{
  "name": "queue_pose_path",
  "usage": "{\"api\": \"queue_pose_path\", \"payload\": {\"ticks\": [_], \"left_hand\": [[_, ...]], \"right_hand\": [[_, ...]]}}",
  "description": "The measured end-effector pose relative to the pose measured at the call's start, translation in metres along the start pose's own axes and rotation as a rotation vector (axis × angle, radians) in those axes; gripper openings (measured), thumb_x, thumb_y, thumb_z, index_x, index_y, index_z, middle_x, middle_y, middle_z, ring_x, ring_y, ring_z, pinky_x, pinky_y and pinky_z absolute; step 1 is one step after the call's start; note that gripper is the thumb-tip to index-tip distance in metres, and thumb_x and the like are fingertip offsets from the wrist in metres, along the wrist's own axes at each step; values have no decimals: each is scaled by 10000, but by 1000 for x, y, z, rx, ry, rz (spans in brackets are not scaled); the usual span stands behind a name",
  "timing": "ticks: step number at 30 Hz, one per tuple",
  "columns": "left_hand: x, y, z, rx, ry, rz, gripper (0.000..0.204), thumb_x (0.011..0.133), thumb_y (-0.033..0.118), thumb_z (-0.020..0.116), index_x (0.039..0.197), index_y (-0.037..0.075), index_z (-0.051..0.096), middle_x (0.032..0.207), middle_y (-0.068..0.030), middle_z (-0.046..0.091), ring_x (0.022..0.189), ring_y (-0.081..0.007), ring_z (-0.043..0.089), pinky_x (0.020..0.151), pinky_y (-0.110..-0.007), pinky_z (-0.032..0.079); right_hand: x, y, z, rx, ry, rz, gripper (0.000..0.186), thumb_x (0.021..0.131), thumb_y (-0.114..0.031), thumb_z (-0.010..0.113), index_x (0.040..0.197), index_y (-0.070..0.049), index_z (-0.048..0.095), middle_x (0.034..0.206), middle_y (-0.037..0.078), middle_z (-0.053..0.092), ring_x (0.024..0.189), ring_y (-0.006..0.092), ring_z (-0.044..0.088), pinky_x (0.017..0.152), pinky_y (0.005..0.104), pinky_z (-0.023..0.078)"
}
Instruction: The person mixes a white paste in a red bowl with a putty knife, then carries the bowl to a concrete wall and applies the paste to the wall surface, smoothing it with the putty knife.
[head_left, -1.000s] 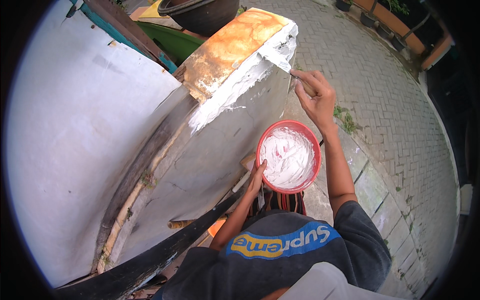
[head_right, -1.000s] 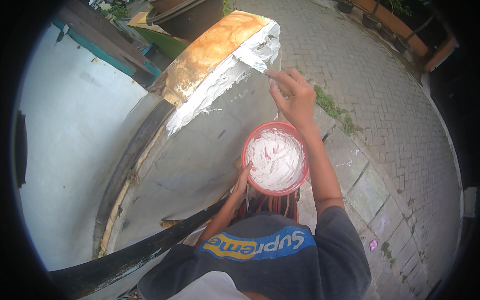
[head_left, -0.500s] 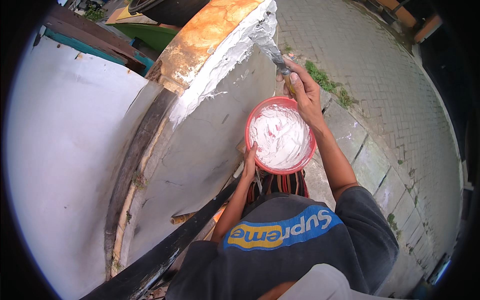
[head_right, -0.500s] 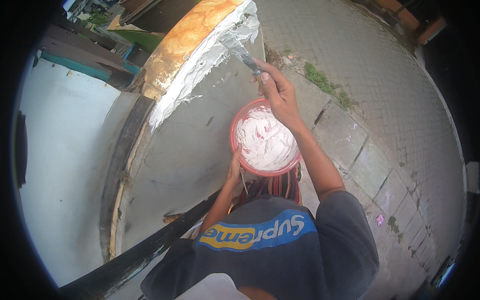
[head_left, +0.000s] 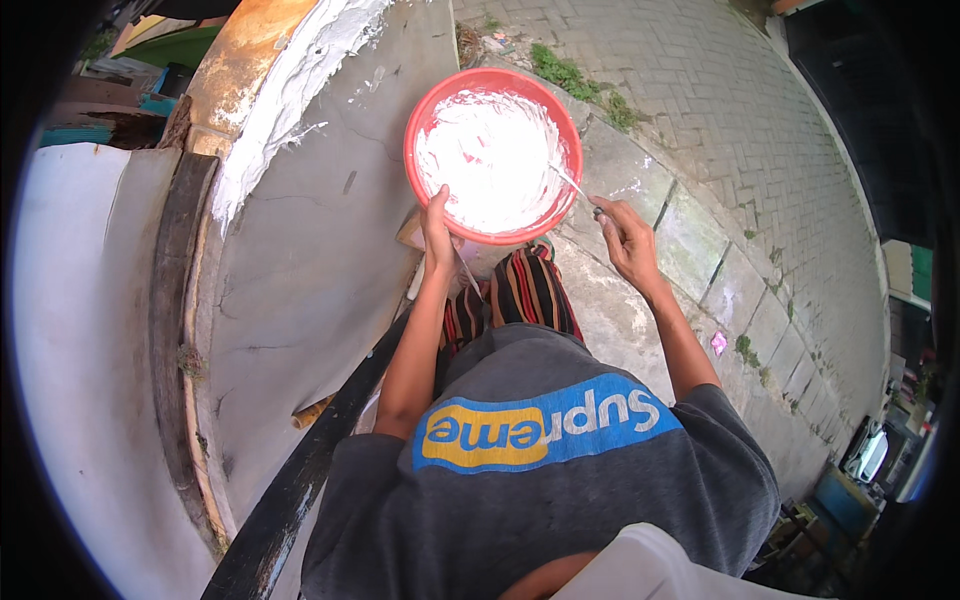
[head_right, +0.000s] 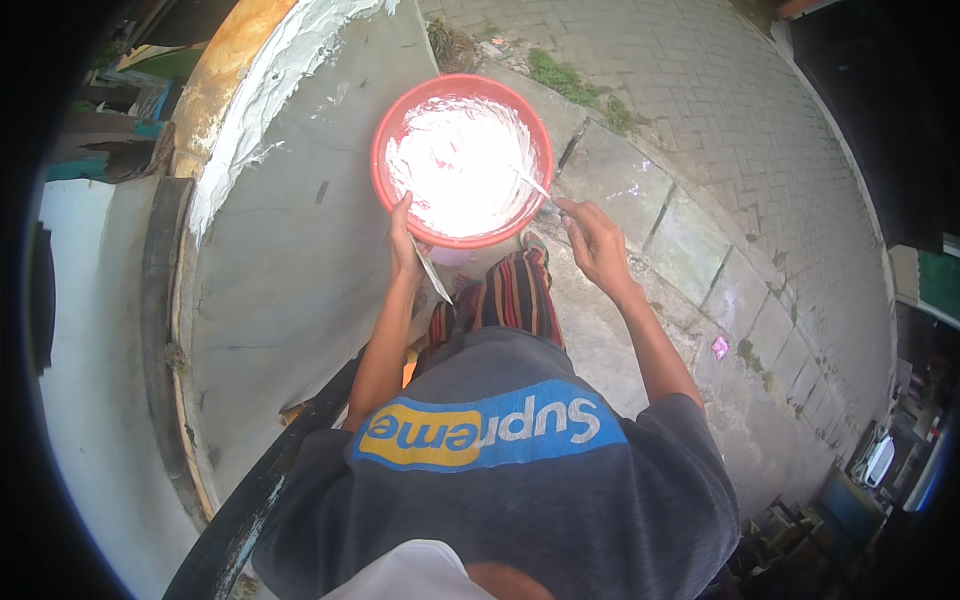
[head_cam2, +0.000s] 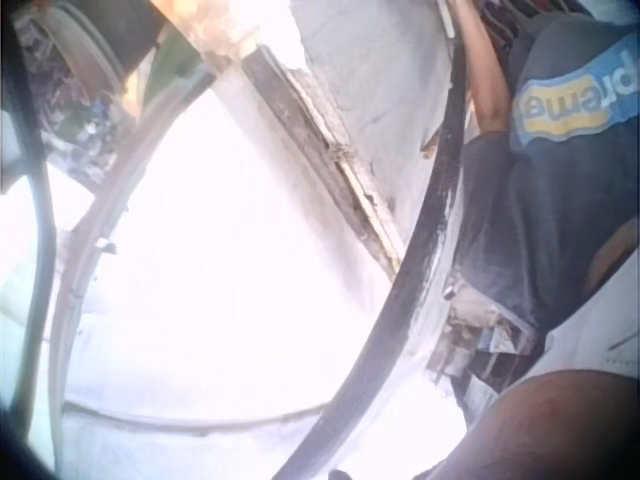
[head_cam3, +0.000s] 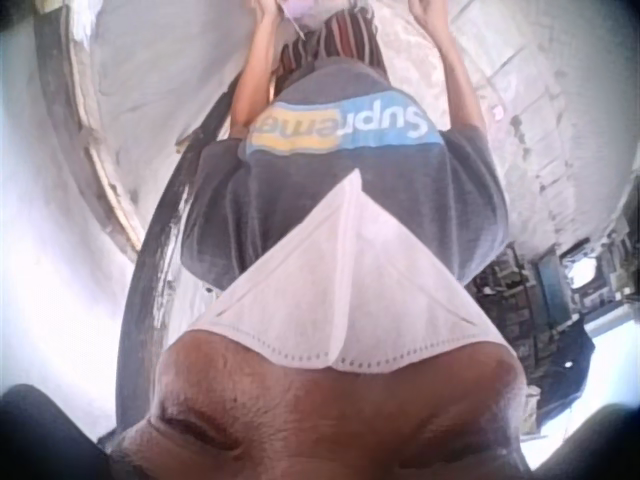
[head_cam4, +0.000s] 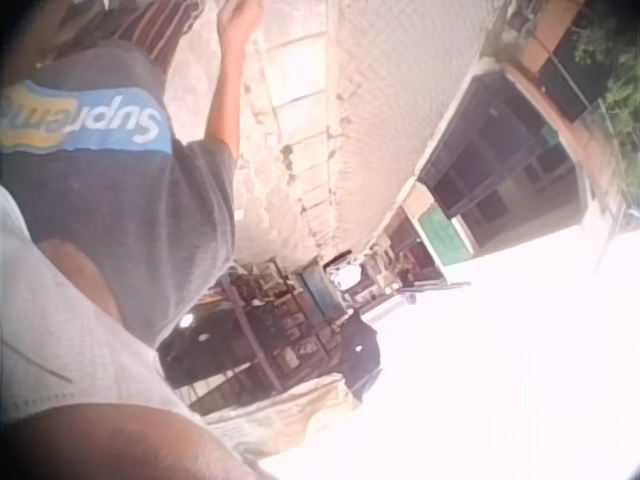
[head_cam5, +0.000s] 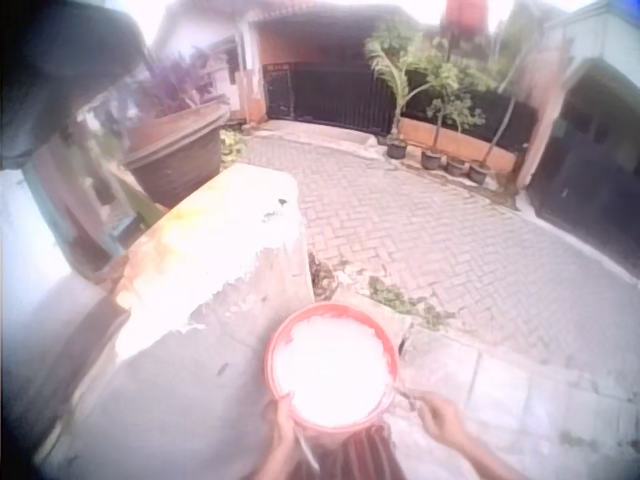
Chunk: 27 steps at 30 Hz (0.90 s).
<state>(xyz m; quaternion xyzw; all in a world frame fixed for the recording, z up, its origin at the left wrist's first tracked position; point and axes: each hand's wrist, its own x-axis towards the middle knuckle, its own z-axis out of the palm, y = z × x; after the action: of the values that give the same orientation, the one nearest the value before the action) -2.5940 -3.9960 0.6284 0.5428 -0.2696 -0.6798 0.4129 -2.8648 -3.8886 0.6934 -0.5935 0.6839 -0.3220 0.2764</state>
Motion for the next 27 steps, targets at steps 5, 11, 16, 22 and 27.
{"api": "queue_pose_path", "payload": {"ticks": [5,11,16,22,27], "left_hand": [[-1,4,21,68,-116,147,681,932,427,578,1424,-20,429,1368,-159,516,1262,-239,505,1048,-354,402],[-23,22,74,342,-40,411,768,860,320,654,1488,-14,364,1399,-214,521,1274,-293,521,1081,-373,382],[-30,6,106,351,55,404,794,843,335,657,1501,9,355,1388,-209,544,1249,-299,554,1065,-374,401],[-39,-9,133,391,194,301,821,843,393,647,1506,13,350,1393,-217,540,1259,-316,548,1069,-385,395],[-36,-37,128,314,279,241,800,910,491,584,1503,8,349,1422,-221,506,1315,-328,489,1106,-400,351]], "right_hand": [[47,32,-30,-7,-36,-39,235,964,-140,604,1173,-66,681,730,109,649,648,211,626,633,317,486],[92,44,-56,-313,-49,-202,205,887,-195,655,1065,-111,712,817,164,703,748,359,683,653,455,533],[98,75,-54,-403,-124,-322,177,895,-200,661,1031,-104,720,819,161,704,718,344,685,634,442,538],[91,90,-48,-202,-449,-313,165,904,-192,668,963,-53,733,794,161,709,718,331,693,644,422,531],[89,110,-37,353,-705,123,237,936,-237,644,928,-19,735,680,78,676,551,156,593,530,329,454]]}}
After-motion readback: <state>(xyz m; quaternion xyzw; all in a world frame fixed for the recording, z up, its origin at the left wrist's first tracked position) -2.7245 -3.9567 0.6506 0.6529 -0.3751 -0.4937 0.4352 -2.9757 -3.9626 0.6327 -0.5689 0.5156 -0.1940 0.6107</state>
